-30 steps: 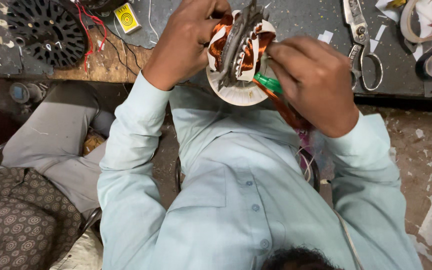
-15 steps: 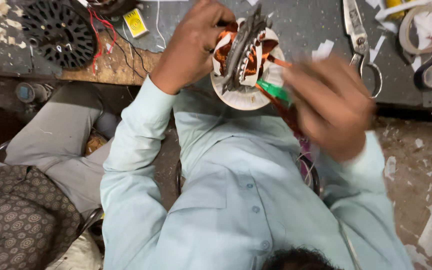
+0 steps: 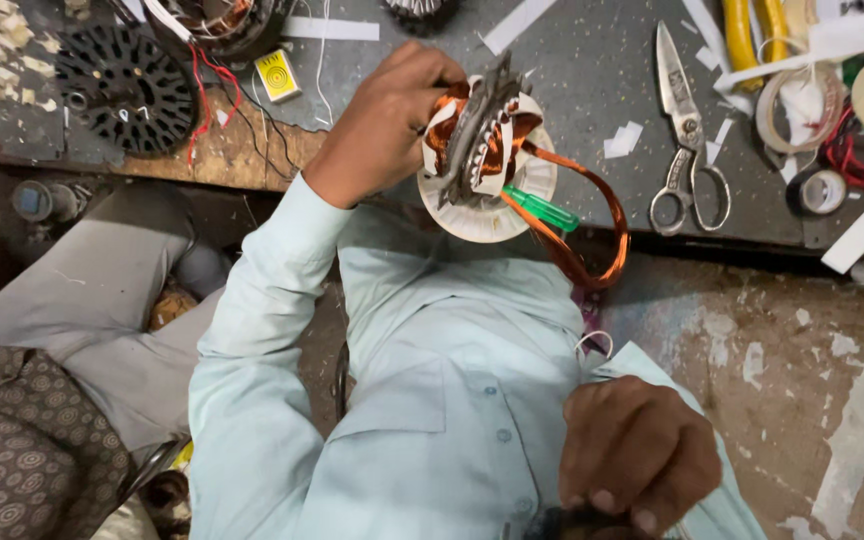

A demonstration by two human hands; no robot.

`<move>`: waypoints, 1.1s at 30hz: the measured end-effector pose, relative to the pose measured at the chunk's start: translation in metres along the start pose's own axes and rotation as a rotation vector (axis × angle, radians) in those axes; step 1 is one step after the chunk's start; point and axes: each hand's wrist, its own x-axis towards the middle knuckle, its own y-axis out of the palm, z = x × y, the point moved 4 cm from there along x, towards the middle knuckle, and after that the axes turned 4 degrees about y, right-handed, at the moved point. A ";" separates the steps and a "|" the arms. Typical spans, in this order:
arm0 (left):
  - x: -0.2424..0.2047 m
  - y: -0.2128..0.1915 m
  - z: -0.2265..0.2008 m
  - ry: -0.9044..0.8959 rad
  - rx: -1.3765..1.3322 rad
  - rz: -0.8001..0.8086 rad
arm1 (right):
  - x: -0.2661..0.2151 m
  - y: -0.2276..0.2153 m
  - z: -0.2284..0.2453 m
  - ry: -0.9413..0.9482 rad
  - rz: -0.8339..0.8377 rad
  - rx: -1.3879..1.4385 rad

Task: The person winds copper wire around a motor stator core, using a green-handled tool to guide and press the wire into place. They repeatedly wrap, adjust, and secure the wire, occasionally using white tape to hold sections in place.

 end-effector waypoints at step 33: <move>-0.005 0.003 0.003 0.033 -0.018 -0.027 | -0.022 -0.026 -0.011 0.527 -0.291 -0.255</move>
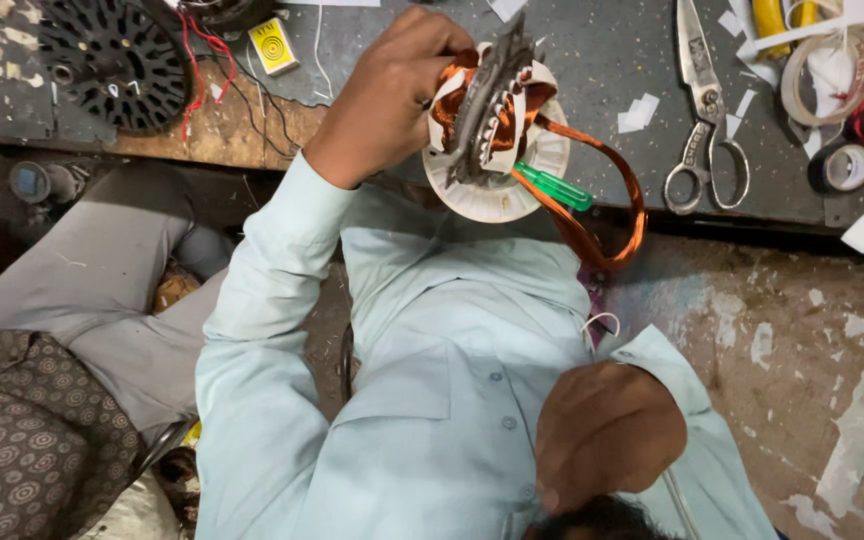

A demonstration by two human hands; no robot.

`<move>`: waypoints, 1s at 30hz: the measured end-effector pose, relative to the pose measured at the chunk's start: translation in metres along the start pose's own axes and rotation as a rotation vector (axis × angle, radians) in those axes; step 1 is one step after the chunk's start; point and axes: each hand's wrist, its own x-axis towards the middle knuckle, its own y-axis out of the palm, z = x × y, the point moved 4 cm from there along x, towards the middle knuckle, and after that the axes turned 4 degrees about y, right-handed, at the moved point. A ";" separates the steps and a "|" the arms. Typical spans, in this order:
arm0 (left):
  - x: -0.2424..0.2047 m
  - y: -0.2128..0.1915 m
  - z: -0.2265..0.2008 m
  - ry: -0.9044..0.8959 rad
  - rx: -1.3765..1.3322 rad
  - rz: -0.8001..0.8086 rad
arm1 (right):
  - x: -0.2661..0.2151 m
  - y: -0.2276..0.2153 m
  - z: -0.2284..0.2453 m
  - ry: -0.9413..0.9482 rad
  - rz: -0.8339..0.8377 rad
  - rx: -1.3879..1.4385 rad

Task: The person winds copper wire around a motor stator core, using a green-handled tool to guide and press the wire into place. They repeatedly wrap, adjust, and secure the wire, occasionally using white tape to hold sections in place.

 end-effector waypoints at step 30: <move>0.001 -0.004 -0.004 -0.065 0.018 0.034 | 0.034 -0.077 0.027 -0.100 -0.385 0.436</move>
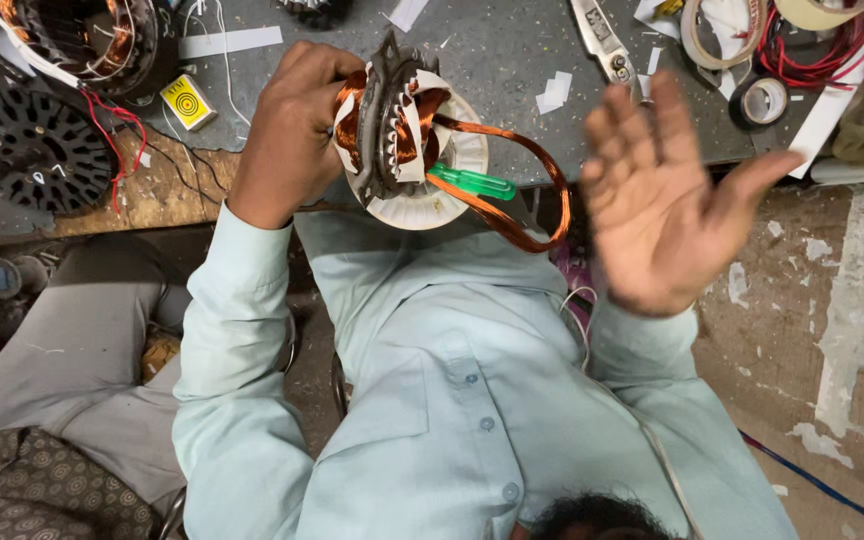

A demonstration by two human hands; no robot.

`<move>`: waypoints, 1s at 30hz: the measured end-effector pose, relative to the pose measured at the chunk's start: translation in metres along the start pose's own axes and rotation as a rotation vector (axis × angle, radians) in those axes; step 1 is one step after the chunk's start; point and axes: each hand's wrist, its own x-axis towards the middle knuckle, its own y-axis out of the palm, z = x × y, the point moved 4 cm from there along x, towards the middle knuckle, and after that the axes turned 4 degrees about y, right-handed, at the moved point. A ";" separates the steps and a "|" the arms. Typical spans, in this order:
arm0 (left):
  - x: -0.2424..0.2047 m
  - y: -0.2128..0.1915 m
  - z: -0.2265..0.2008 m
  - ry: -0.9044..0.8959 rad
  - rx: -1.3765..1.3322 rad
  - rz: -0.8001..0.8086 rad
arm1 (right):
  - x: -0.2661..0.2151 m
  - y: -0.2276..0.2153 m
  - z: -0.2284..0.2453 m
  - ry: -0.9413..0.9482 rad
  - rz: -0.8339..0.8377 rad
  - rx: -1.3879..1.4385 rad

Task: The person winds copper wire around a motor stator core, using a green-handled tool to guide and press the wire into place. They repeatedly wrap, adjust, and secure the wire, occasionally using white tape to hold sections in place.

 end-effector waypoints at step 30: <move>-0.010 0.000 0.005 -0.061 -0.116 0.008 | 0.067 0.073 -0.031 -0.200 0.378 -1.977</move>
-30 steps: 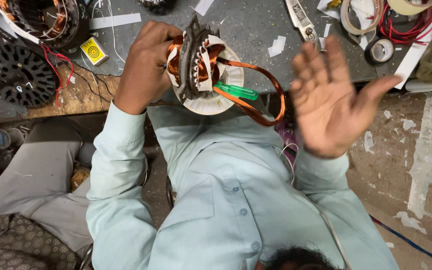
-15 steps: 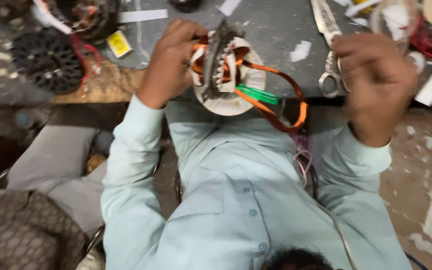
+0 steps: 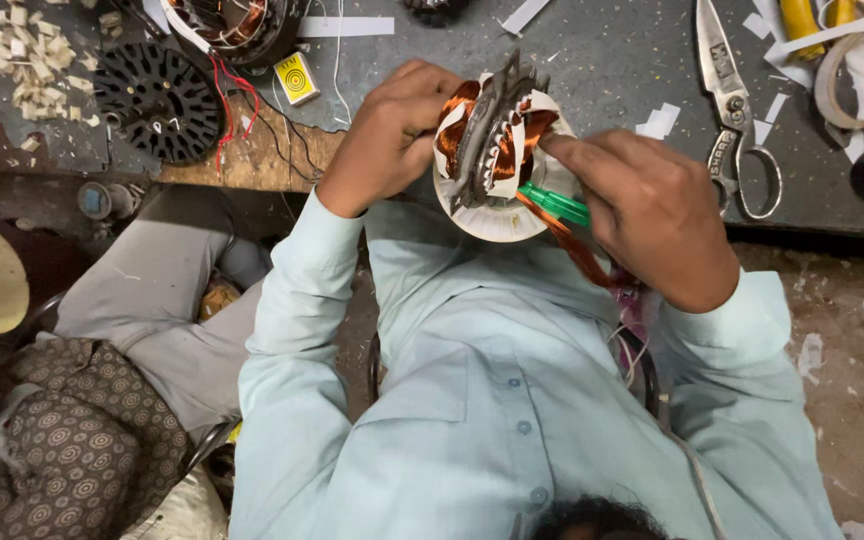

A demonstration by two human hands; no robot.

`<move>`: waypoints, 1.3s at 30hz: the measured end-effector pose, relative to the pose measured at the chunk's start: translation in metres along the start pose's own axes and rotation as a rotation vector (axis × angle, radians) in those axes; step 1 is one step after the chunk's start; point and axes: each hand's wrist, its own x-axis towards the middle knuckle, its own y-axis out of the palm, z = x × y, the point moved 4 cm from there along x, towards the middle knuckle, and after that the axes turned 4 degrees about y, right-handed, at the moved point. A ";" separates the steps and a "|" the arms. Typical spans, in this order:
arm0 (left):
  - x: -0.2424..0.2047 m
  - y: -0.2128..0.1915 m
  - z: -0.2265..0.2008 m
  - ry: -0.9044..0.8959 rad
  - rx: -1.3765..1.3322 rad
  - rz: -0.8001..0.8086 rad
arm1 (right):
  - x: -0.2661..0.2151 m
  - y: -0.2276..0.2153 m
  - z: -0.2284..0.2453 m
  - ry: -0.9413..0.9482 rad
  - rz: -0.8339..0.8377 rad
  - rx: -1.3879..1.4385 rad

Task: The person winds copper wire around a motor stator core, using a green-handled tool to guide and press the wire into place. They repeatedly wrap, adjust, and secure the wire, occasionally using white tape to hold sections in place.

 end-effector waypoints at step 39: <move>-0.029 0.008 0.018 0.038 -0.222 -0.026 | 0.013 0.017 0.006 -0.310 0.081 0.072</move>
